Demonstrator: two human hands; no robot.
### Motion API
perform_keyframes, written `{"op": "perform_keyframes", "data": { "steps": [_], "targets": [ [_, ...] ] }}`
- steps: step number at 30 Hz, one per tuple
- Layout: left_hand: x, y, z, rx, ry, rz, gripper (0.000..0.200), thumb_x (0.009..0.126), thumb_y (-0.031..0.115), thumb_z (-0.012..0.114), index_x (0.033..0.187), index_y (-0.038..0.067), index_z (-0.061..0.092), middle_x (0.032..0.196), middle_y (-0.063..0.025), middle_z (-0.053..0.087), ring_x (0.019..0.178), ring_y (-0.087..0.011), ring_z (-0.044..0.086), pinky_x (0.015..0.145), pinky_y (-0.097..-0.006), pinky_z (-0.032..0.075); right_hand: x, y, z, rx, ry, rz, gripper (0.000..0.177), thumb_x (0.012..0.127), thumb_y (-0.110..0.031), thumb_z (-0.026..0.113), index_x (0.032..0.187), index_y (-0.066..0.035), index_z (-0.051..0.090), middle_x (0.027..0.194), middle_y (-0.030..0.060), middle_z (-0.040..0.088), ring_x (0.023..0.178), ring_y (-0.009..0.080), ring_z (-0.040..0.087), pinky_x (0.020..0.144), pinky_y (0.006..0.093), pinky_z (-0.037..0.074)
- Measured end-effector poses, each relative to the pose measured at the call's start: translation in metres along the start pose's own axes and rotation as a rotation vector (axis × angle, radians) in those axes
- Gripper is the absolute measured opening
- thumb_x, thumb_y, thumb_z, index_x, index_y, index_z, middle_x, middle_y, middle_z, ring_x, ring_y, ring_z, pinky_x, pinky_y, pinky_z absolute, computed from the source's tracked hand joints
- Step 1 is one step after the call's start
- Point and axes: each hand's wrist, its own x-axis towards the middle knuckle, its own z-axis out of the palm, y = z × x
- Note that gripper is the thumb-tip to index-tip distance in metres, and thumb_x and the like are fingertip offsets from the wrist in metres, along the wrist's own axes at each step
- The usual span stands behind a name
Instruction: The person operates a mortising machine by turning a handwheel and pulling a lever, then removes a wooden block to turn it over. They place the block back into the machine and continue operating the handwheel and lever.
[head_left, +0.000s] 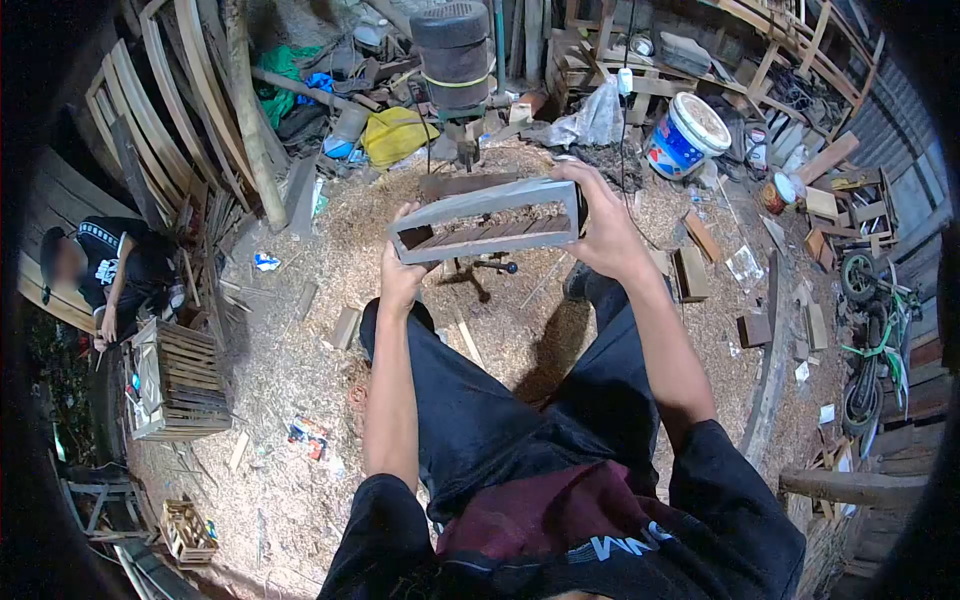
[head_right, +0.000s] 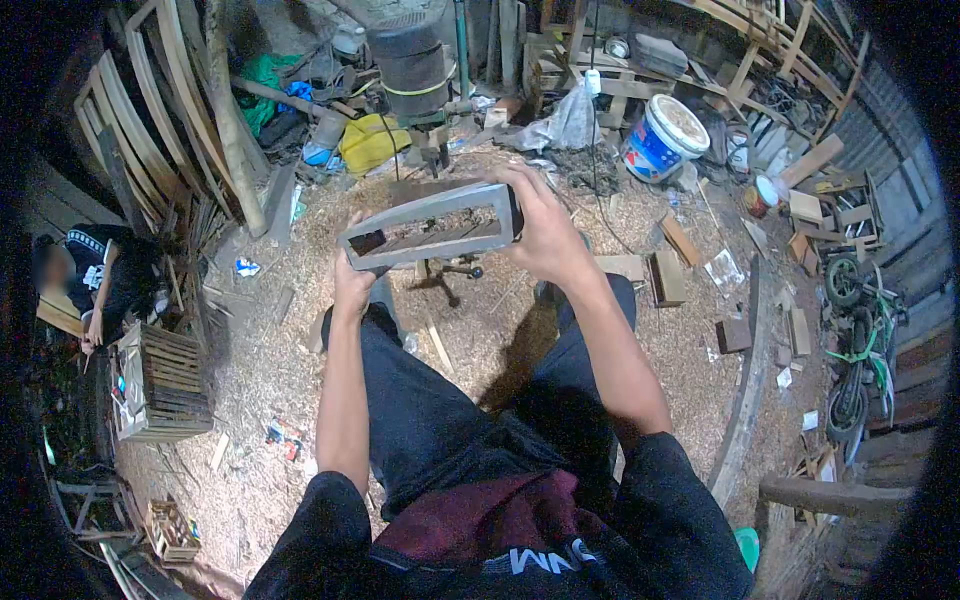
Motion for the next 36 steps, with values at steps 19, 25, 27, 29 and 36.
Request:
{"op": "perform_keyframes", "data": {
  "steps": [19, 25, 27, 29, 36],
  "targets": [
    [-0.009, -0.032, 0.008, 0.492, -0.001, 0.093, 0.072, 0.059, 0.001, 0.082, 0.125, 0.005, 0.054, 0.115, -0.0116, 0.063, 0.109, -0.0212, 0.06, 0.093, -0.0338, 0.049, -0.071, 0.086, 0.057, 0.116, 0.068, 0.244, 0.106, 0.062, -0.001, 0.081, 0.148, -0.012, 0.021, 0.139, 0.0199, 0.043, 0.133, 0.0365, 0.039, 0.11, 0.0437, 0.034],
    [-0.012, -0.03, 0.023, 0.904, 0.035, 0.371, 0.075, 0.053, 0.007, 0.082, 0.123, 0.006, 0.055, 0.12, -0.0152, 0.061, 0.115, -0.0344, 0.057, 0.095, -0.0397, 0.047, -0.084, 0.091, 0.084, -0.034, 0.171, 0.144, 0.07, 0.07, -0.014, 0.077, 0.132, -0.012, 0.045, 0.143, 0.0206, 0.035, 0.137, 0.0425, 0.027, 0.112, 0.0506, 0.025],
    [-0.011, -0.033, 0.023, 0.975, 0.043, 0.358, 0.072, 0.056, 0.007, 0.081, 0.123, 0.007, 0.055, 0.122, -0.0153, 0.061, 0.117, -0.034, 0.056, 0.096, -0.04, 0.047, -0.084, 0.089, 0.088, -0.092, 0.187, 0.047, 0.05, 0.074, -0.021, 0.075, 0.119, -0.009, 0.058, 0.142, 0.0206, 0.038, 0.137, 0.0414, 0.029, 0.111, 0.0513, 0.023],
    [-0.007, -0.037, 0.022, 1.014, 0.033, 0.362, 0.071, 0.056, 0.004, 0.078, 0.124, 0.008, 0.055, 0.124, -0.0152, 0.06, 0.118, -0.0338, 0.054, 0.096, -0.0407, 0.047, -0.084, 0.102, 0.101, -0.134, 0.161, 0.211, 0.03, 0.077, -0.03, 0.073, 0.097, -0.008, 0.071, 0.139, 0.0219, 0.042, 0.137, 0.0406, 0.03, 0.109, 0.0554, 0.02],
    [-0.012, -0.046, 0.032, 1.149, -0.01, 0.412, 0.066, 0.061, 0.003, 0.073, 0.124, 0.009, 0.053, 0.124, -0.0119, 0.06, 0.12, -0.0312, 0.054, 0.097, -0.0418, 0.047, -0.069, 0.151, 0.175, -0.097, 0.082, 0.666, 0.037, 0.068, -0.036, 0.078, 0.093, -0.008, 0.075, 0.111, 0.0186, 0.067, 0.118, 0.0375, 0.053, 0.102, 0.0487, 0.039]
  ]
}}
